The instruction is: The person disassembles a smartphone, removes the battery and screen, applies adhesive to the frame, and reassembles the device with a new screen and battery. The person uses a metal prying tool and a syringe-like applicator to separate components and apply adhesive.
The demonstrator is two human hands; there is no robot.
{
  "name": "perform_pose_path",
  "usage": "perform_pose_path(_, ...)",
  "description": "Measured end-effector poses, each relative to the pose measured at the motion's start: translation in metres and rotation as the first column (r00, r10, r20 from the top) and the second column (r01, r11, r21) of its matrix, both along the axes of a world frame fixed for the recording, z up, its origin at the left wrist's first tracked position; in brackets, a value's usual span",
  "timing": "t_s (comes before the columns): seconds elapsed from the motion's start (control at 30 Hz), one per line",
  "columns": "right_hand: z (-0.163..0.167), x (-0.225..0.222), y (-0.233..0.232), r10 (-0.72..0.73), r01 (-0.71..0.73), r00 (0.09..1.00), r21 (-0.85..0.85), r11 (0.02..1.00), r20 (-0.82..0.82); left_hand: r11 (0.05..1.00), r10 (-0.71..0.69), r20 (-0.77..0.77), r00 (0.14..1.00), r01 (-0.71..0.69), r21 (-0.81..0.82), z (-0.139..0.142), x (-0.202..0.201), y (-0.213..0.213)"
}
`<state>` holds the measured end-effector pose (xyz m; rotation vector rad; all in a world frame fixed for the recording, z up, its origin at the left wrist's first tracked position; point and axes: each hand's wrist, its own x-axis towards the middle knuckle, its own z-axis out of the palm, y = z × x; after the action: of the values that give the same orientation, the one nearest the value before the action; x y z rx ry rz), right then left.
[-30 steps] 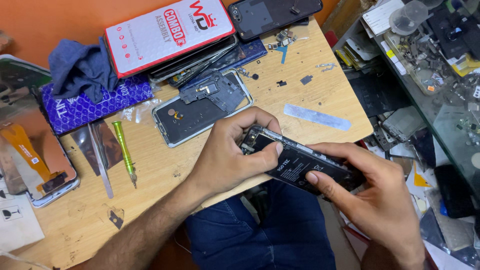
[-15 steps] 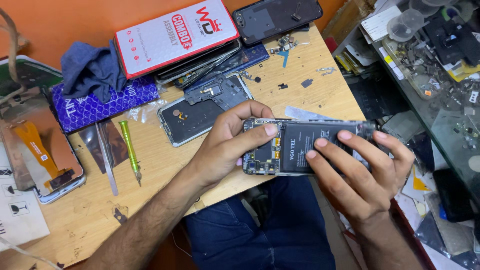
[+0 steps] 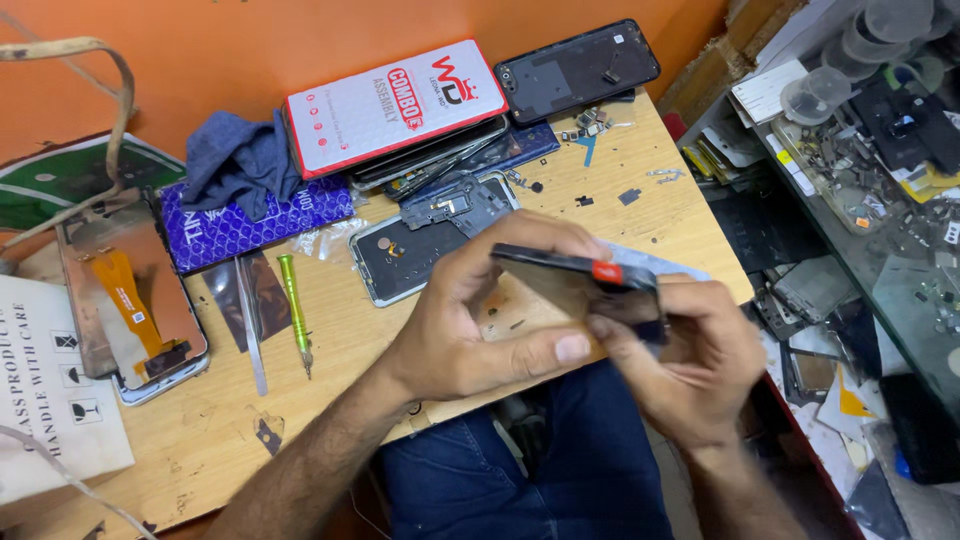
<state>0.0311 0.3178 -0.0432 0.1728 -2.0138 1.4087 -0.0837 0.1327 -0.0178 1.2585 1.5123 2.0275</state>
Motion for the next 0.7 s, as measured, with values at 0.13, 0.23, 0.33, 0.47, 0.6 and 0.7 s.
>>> perform_pose_path(0.13, -0.010, -0.010, -0.028, 0.185, -0.130, 0.975, -0.357, 0.925, 0.122, 0.995, 0.095, 0.348, 0.933, -0.074, -0.073, -0.010, -0.003, 0.002)
perform_pose_path(0.23, -0.012, -0.021, -0.040, 0.235, -0.147, 0.963, -0.479, 0.865, 0.129, 0.988, 0.148, 0.347, 0.926, -0.152, -0.015, -0.015, -0.009, 0.003)
perform_pose_path(0.33, -0.007, -0.031, -0.048, 0.244, -0.134, 0.958, -0.509, 0.850, 0.154, 0.983, 0.180, 0.355, 0.917, -0.183, -0.026, -0.018, -0.012, 0.003)
perform_pose_path(0.47, 0.005, -0.035, -0.055, 0.296, -0.152, 0.938, -0.555, 0.818, 0.178, 0.984, 0.156, 0.437, 0.886, -0.180, 0.014, -0.018, -0.018, 0.000)
perform_pose_path(0.6, 0.011, -0.033, -0.045, 0.447, -0.271, 0.887, -0.653, 0.707, 0.116, 0.982, 0.048, 0.598, 0.800, -0.148, 0.120, -0.017, -0.023, 0.000)
perform_pose_path(0.7, 0.006, -0.040, -0.031, 0.384, -0.223, 0.921, -0.725, 0.651, 0.061, 0.982, 0.102, 0.561, 0.821, -0.173, 0.074, -0.018, -0.025, 0.002)
